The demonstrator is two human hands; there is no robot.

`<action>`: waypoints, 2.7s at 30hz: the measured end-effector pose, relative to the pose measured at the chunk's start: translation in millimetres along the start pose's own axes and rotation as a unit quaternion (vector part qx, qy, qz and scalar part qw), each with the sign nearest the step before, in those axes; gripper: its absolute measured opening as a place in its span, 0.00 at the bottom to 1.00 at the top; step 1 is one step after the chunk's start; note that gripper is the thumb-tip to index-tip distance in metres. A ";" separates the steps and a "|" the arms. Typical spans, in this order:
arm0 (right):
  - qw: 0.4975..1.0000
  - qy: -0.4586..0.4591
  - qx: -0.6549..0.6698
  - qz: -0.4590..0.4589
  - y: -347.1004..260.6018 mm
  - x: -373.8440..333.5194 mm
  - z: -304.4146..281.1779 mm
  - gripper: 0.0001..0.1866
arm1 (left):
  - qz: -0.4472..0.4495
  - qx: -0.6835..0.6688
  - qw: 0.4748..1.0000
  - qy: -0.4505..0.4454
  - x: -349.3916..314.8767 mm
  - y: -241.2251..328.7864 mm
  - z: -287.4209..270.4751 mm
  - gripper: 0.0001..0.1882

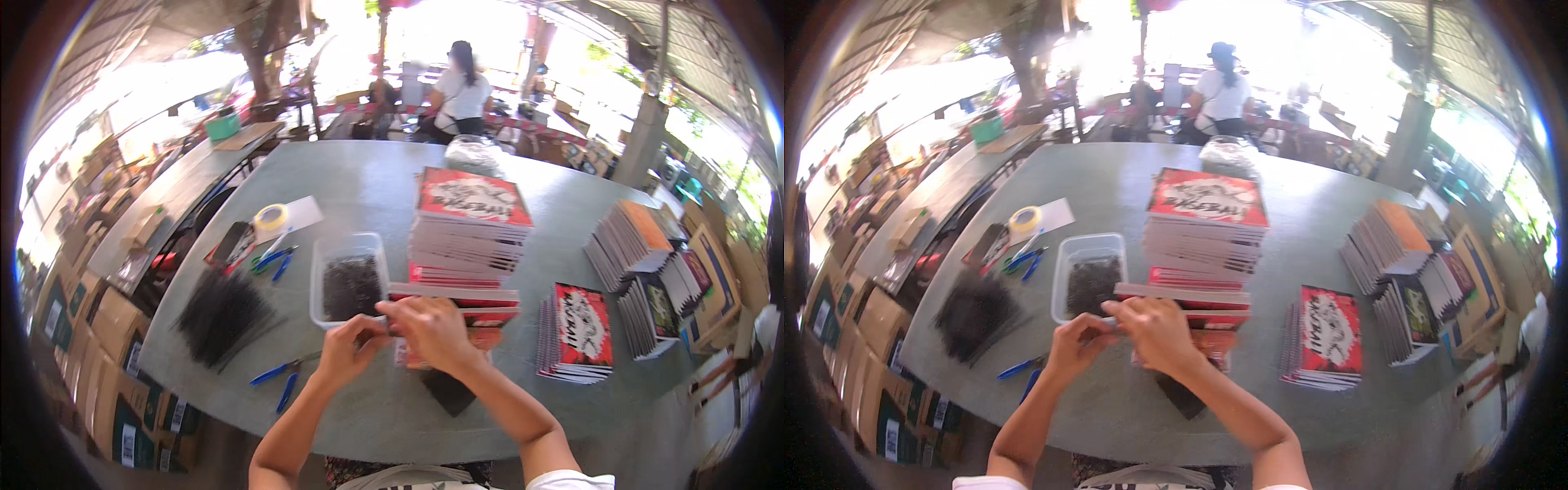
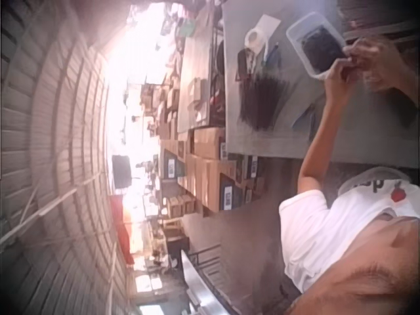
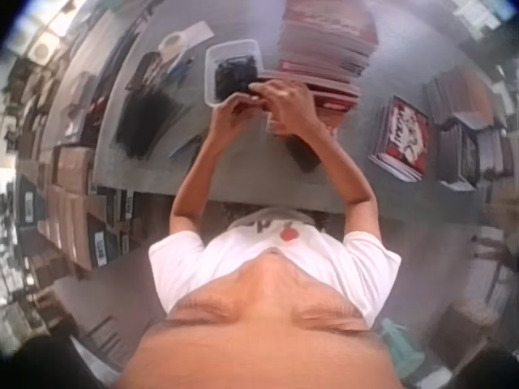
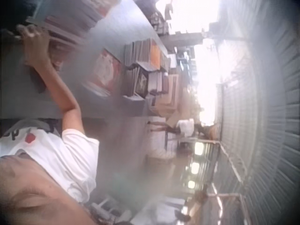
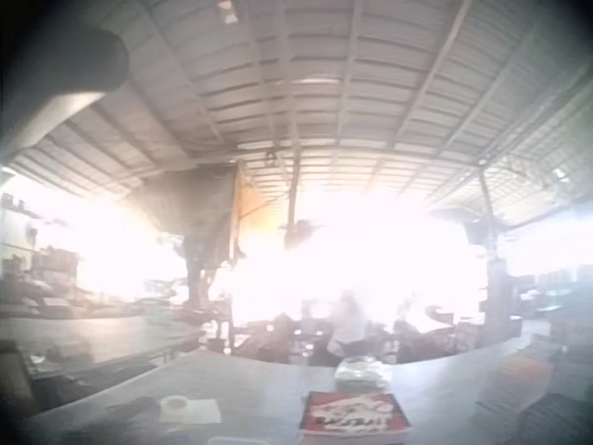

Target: The person inserts spiral wire bindings into stacks of notebook pages and covers by hand, then uses pliers to clip the excess wire ends and moves each completed notebook to a separate stack.

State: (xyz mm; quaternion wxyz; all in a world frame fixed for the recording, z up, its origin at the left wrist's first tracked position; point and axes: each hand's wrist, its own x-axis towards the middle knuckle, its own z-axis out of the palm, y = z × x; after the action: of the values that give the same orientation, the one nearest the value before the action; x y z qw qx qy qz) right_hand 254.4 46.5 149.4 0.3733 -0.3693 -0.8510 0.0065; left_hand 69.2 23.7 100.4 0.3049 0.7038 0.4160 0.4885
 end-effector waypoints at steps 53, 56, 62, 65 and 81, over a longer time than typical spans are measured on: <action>0.998 0.016 0.060 0.008 10.3 4.1 6.5 0.06 | -0.055 0.087 0.994 -0.048 29.2 38.7 -21.5 0.07; 0.996 0.059 0.064 -0.010 9.0 7.1 11.7 0.05 | -0.151 0.039 0.988 -0.010 27.5 33.8 -12.3 0.08; 0.995 0.073 0.072 -0.015 11.8 8.3 11.2 0.05 | 0.088 0.110 0.981 0.131 30.7 21.6 10.8 0.08; 0.995 0.095 0.035 -0.006 10.9 4.9 9.6 0.07 | -0.062 0.083 0.992 -0.077 30.9 13.3 -29.6 0.12; 0.989 0.135 0.054 -0.024 7.3 10.0 17.9 0.07 | -0.235 0.104 0.953 -0.163 46.0 35.6 -46.5 0.08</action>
State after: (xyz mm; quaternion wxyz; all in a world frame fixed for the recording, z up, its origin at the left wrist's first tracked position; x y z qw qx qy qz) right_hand 243.0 62.8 140.7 0.5047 -0.3255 -0.7996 -0.0061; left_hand 43.8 48.7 165.7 0.3999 0.6839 0.5629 0.2355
